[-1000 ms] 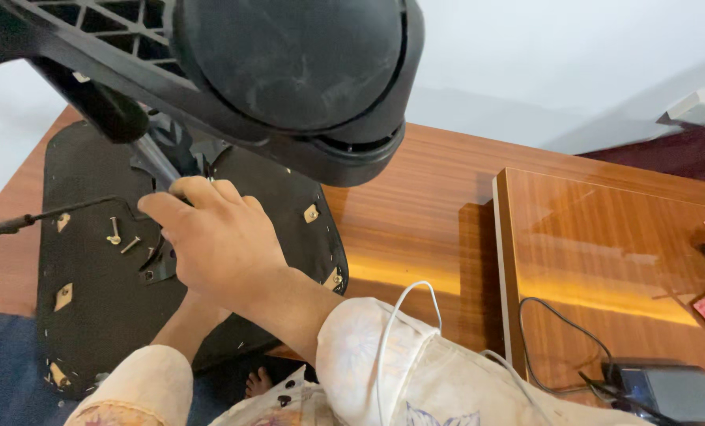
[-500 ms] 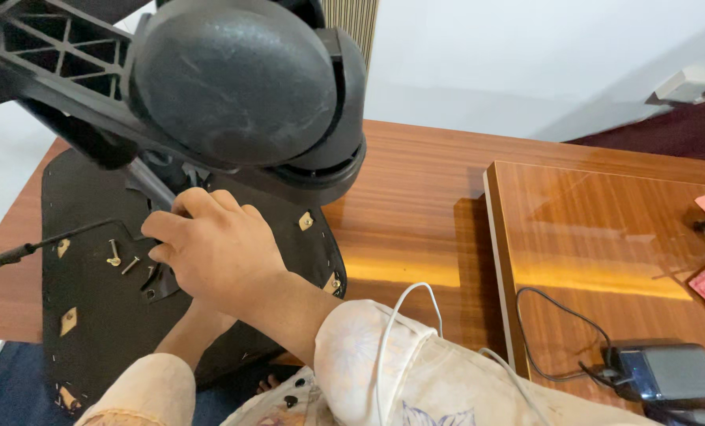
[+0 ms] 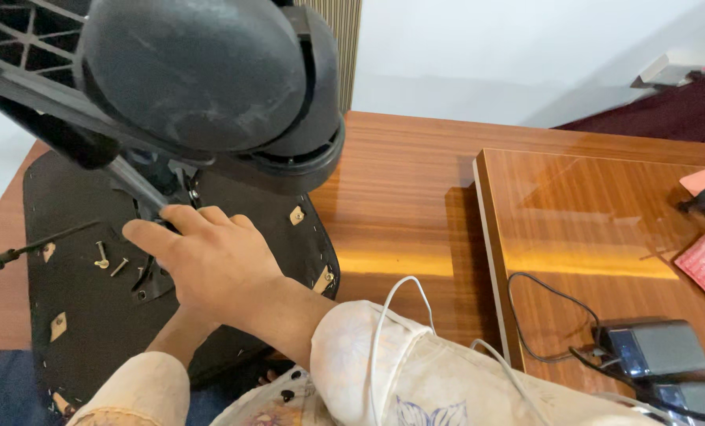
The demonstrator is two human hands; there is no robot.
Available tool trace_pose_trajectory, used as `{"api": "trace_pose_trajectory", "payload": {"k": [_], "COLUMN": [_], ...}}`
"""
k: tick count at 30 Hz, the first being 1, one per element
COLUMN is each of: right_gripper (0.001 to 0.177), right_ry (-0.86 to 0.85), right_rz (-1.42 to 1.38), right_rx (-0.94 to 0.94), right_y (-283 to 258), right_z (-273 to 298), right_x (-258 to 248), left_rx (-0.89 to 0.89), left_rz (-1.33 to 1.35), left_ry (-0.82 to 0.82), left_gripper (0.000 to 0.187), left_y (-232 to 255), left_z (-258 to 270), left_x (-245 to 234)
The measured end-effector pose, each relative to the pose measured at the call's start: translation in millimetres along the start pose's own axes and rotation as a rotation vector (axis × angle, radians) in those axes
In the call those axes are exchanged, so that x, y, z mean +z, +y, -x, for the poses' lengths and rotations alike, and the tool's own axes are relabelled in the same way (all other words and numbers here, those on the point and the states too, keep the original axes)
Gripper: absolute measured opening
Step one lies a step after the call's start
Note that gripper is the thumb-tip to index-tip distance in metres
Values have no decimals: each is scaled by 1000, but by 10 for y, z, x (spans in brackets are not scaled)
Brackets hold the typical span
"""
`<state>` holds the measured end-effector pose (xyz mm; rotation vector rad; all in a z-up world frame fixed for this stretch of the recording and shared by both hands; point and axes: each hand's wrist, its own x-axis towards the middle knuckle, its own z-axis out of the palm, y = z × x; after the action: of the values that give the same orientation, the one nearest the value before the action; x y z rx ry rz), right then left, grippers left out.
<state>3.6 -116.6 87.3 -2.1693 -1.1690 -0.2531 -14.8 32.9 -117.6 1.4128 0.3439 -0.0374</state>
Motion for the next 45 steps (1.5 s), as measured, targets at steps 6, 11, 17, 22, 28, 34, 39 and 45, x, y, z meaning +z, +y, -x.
{"api": "trace_pose_trajectory", "payload": {"k": [6,11,17,22,28,34,39,45], "right_gripper": [47,39,47,54,49,52,62,54], "right_ry": [-201,-279,-361,-410,-492,-475,-555,-512], "right_rz": [-77,-210,-113,-50,-17,-7,33,14], "right_rx": [184,337,288,257,271,218,199,188], "right_y": [-35,-27,-75,-117,-147,-185,-292,-320], "right_z": [-36,-76,-155,-254,-385,-345,-355,-255], "right_x": [-142,-214,-231,-229,-216,-199,-207,-218], "left_rx": [6,13,16,16,9,5,21,31], "left_rz": [-77,-123,-148,-167,-195,-200,-222,-227], "left_ry": [12,26,30,37,41,56,66,81], "left_gripper": [40,40,40,40,40,40,40,39], "left_y": [-26,-22,-16,17,57,48,149,167], "left_z": [46,18,-35,-106,-147,-81,-60,-34], "left_x": [-39,-60,-108,-134,-152,-168,-206,-210]}}
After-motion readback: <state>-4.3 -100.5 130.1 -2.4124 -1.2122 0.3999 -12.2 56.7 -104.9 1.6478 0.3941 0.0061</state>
